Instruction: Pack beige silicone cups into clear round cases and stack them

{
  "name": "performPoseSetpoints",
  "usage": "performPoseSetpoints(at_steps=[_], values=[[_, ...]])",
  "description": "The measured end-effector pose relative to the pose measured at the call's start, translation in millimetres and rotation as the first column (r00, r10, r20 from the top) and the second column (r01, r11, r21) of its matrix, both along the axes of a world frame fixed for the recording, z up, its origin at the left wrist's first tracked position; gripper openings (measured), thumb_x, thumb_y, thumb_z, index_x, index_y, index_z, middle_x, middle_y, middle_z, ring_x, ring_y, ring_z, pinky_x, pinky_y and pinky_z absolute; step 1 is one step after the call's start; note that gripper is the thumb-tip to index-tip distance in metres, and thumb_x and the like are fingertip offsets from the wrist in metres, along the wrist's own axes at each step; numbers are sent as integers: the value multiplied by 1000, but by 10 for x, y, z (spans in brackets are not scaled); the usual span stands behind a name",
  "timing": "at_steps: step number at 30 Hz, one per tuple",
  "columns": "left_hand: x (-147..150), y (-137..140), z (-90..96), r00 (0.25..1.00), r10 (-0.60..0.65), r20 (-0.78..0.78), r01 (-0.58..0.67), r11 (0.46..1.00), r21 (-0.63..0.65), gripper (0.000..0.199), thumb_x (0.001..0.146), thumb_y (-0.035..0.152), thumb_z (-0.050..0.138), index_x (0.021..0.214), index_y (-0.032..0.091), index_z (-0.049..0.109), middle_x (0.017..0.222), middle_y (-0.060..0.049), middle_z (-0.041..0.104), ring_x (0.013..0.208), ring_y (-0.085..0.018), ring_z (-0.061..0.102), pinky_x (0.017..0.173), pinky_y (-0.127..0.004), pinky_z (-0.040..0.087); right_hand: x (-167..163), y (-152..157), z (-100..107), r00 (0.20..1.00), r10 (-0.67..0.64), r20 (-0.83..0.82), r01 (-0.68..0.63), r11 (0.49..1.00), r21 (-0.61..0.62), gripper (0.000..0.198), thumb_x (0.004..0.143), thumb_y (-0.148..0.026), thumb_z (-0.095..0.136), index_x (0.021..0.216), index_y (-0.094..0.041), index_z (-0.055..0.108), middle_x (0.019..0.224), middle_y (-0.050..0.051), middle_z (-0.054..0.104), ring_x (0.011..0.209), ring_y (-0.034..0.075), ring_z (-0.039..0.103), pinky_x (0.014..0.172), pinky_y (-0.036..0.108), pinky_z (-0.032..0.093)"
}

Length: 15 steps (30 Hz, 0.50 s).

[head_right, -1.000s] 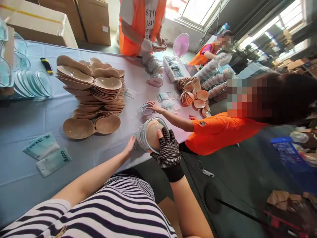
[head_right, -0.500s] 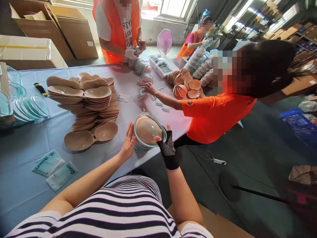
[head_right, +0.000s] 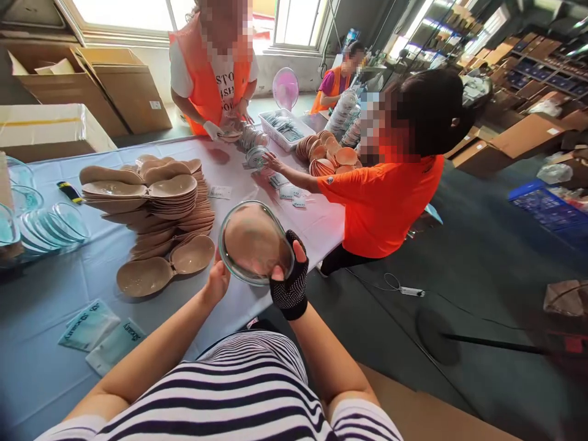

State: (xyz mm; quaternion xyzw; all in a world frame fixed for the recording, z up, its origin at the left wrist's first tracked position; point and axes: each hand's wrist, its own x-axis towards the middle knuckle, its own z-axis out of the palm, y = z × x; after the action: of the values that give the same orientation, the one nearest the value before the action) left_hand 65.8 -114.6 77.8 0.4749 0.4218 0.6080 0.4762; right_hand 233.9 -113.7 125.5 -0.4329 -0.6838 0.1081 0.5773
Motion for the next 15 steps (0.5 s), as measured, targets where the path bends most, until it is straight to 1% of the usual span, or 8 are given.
performPoseSetpoints(at_steps=[3,5,7,9,11,12,14,15], values=[[8,-96,201,967,-22,252,39,997,-62,106,69,84,55,156,34,21,153,-5,44,143,-32,37,120,-49,32,-87,-36,-9,991,20,134,-27,999,47,64,98,-48,36,154,-31,9,151,14,37,139,31,41,107,60,42],[12,-157,314,965,64,255,-29,990,-139,118,60,81,68,156,36,16,148,-5,50,136,-34,46,115,-50,39,-153,-47,-9,979,43,198,-42,999,-11,66,98,-50,28,155,-32,-1,151,15,36,140,32,38,107,61,41],[-39,-219,379,956,188,224,-145,970,-196,115,61,71,75,155,39,17,145,-4,53,133,-33,50,111,-49,44,-171,-22,6,968,105,230,-96,994,-51,65,99,-53,22,154,-33,-6,150,15,37,139,32,40,107,62,41],[-183,-298,360,928,294,229,-245,945,-218,101,69,61,75,153,41,23,143,-1,55,134,-31,49,109,-48,47,-99,63,40,965,108,239,-99,994,-50,64,99,-55,16,155,-31,-2,147,16,42,135,32,46,105,61,42],[-402,-417,213,899,361,249,-300,920,-251,86,76,53,72,150,43,30,144,2,54,137,-29,46,110,-45,47,63,208,82,979,9,203,1,999,-46,62,100,-55,11,155,-26,9,142,17,47,129,31,51,103,58,44],[-519,-496,82,887,387,252,-312,904,-291,80,79,50,70,149,43,32,145,3,53,139,-28,44,110,-43,46,161,291,98,983,-58,172,68,996,-52,61,101,-53,11,154,-24,16,138,18,50,127,30,53,103,57,45],[-712,-687,-295,879,418,228,-299,856,-421,71,83,46,65,147,43,34,149,3,49,141,-27,41,110,-43,46,339,442,102,982,-132,134,145,985,-92,57,102,-51,16,148,-21,31,133,17,55,123,28,55,103,55,46],[-772,-793,-527,879,436,194,-293,814,-502,70,83,45,64,147,43,33,150,2,47,141,-27,42,109,-43,47,399,497,87,983,-119,141,136,984,-114,55,102,-51,20,145,-21,38,131,16,56,123,28,56,104,54,46]])
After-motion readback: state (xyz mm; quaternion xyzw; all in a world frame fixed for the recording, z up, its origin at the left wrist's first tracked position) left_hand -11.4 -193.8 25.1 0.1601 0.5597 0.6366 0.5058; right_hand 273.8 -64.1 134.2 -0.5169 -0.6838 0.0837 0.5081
